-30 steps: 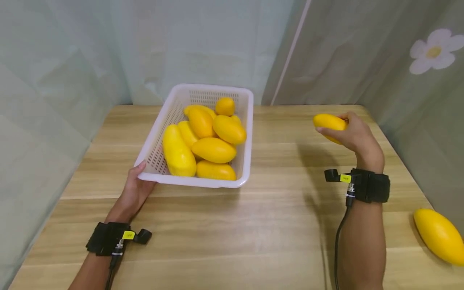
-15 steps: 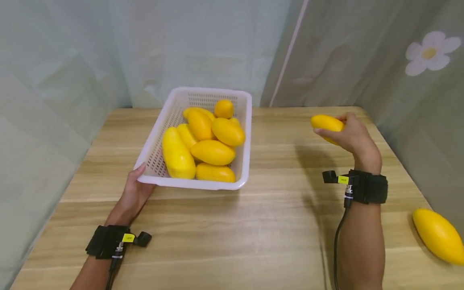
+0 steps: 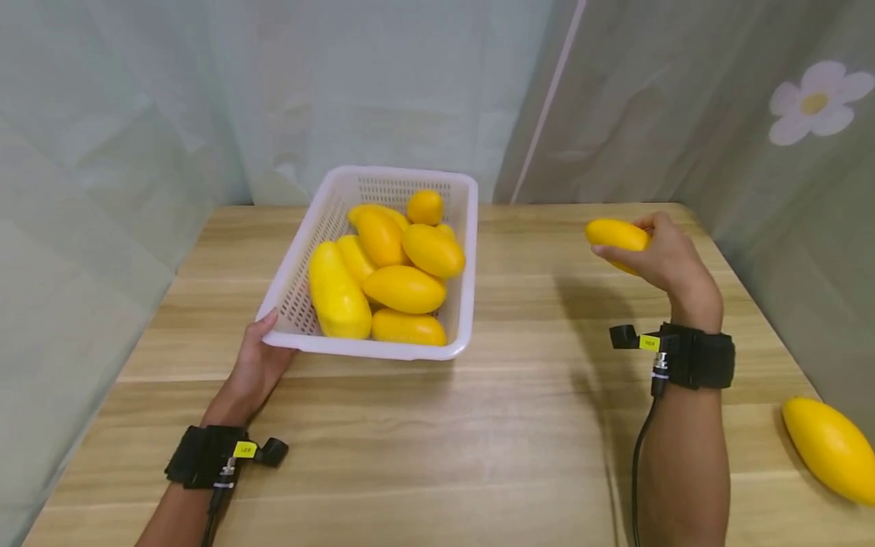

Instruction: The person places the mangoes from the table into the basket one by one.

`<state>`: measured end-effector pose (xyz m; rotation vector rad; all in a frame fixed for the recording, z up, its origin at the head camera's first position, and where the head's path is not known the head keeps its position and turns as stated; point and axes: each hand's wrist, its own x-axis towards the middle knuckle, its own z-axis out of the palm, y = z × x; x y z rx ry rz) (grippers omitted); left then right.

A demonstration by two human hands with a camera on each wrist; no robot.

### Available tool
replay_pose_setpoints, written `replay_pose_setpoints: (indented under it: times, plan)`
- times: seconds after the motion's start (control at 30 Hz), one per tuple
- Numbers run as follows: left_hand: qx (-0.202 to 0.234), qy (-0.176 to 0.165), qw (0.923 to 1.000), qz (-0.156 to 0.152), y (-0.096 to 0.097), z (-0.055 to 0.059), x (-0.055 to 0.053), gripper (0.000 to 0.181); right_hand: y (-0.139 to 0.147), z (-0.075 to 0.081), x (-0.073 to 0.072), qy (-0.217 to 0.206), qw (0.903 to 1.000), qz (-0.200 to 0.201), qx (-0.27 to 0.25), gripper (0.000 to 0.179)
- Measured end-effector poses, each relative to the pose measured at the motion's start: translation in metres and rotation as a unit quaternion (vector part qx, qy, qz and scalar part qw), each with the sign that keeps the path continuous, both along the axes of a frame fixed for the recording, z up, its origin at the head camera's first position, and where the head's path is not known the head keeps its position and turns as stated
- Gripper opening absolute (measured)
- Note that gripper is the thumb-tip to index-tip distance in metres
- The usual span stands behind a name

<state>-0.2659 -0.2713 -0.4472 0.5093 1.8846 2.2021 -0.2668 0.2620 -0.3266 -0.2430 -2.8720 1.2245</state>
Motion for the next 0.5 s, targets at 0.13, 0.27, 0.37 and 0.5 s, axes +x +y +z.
replay_pose_setpoints:
  times: [0.13,0.27,0.37,0.5]
  plan:
    - [-0.001,0.0,1.0,0.001,-0.0005,0.0001,0.0007,0.052,-0.0012,0.0001,-0.0009,0.002,1.0,0.004,0.001,0.091]
    - [-0.004,0.001,1.0,0.001,-0.0004,0.0008,0.0012,0.052,-0.0022,0.0008,-0.0011,0.002,1.0,0.006,0.008,0.092]
    - [-0.009,0.002,0.9999,0.005,-0.0007,0.0014,0.0006,0.052,-0.0033,0.0019,-0.0014,0.005,0.9999,0.008,0.012,0.091]
    - [-0.007,0.002,1.0,0.003,-0.0016,0.001,0.0003,0.052,-0.0054,0.0035,-0.0012,0.01,0.9998,0.012,0.014,0.089]
